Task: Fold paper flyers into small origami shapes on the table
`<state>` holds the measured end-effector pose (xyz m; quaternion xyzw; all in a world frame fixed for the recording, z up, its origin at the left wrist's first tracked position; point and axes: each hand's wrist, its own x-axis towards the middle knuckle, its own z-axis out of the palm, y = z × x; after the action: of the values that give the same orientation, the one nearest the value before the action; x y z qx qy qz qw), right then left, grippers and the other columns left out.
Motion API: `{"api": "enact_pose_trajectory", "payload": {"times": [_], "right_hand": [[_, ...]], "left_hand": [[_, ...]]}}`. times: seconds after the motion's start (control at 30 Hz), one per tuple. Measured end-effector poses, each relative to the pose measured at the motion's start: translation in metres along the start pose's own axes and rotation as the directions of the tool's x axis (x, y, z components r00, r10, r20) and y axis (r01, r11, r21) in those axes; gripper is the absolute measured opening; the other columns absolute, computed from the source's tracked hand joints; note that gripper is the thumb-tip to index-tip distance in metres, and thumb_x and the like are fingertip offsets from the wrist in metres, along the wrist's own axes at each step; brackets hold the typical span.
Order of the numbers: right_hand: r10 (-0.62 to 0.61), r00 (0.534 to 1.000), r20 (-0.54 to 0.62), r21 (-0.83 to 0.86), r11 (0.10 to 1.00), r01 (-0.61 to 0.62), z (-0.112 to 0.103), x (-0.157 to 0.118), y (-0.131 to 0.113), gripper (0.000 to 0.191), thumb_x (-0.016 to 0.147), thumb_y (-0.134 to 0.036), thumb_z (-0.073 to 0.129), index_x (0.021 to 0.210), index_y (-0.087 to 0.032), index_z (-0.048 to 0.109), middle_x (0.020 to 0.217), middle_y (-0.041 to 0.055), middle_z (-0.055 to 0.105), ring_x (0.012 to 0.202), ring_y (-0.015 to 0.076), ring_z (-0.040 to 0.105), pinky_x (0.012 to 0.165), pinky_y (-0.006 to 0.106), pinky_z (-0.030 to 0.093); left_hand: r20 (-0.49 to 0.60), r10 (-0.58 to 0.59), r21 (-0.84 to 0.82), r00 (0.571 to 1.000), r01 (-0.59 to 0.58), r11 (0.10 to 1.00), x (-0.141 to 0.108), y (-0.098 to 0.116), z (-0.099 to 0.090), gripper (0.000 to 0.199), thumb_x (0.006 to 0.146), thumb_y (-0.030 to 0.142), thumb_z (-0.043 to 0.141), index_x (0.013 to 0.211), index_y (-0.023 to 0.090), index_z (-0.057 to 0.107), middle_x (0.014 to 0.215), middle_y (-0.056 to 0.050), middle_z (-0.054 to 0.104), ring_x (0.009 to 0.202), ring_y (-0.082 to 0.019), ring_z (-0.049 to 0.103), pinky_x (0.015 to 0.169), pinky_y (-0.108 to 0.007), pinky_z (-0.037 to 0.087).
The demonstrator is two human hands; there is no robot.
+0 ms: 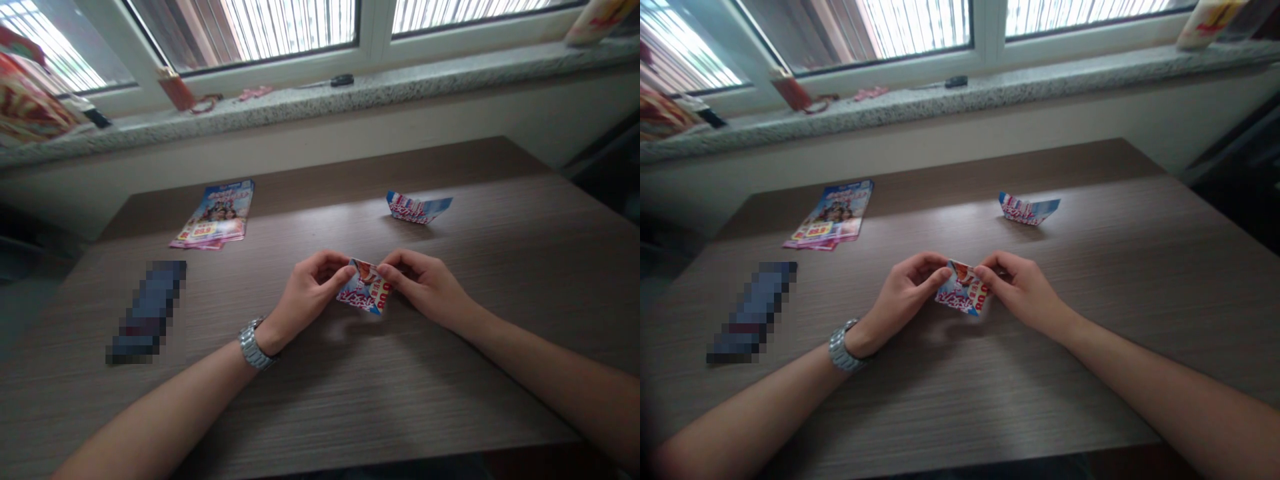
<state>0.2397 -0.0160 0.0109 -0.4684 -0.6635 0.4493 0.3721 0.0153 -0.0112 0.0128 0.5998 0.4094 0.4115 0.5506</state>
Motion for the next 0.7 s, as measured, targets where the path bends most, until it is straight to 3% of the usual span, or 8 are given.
{"api": "enact_pose_trajectory", "payload": {"times": [0.17,0.53,0.7], "right_hand": [[0.025,0.999,0.029,0.021,0.999,-0.026,0.0015,-0.0005,0.0023,0.024,0.094,-0.042,0.064,0.083,-0.020,0.067,0.073,0.0004,0.068,0.065,0.0152,0.061,0.060,0.026,0.048],[0.012,0.988,0.154,0.050,0.999,-0.020,0.0050,-0.0046,-0.0016,0.024,0.095,-0.044,0.064,0.092,-0.021,0.067,0.081,0.0014,0.072,0.074,0.0170,0.068,0.067,0.028,0.054],[-0.002,0.997,0.083,0.054,0.999,-0.003,0.0034,-0.0028,-0.0009,0.025,0.095,-0.045,0.064,0.088,-0.021,0.067,0.078,0.0007,0.071,0.071,0.0166,0.067,0.063,0.027,0.053]], "left_hand": [[-0.031,0.006,0.060,0.999,-0.004,0.998,0.0008,0.0001,-0.0014,0.022,0.090,0.035,0.074,0.091,0.013,0.069,0.081,-0.003,0.071,0.070,-0.010,0.062,0.064,-0.018,0.050],[0.130,0.057,0.195,0.990,-0.082,0.977,-0.0016,0.0041,0.0035,0.019,0.094,0.033,0.070,0.091,0.014,0.072,0.082,-0.003,0.073,0.074,-0.011,0.064,0.067,-0.020,0.050],[0.077,0.050,0.130,0.996,-0.060,0.990,-0.0017,0.0016,0.0046,0.023,0.092,0.037,0.072,0.098,0.015,0.073,0.088,-0.005,0.075,0.077,-0.012,0.067,0.069,-0.021,0.053]]}}
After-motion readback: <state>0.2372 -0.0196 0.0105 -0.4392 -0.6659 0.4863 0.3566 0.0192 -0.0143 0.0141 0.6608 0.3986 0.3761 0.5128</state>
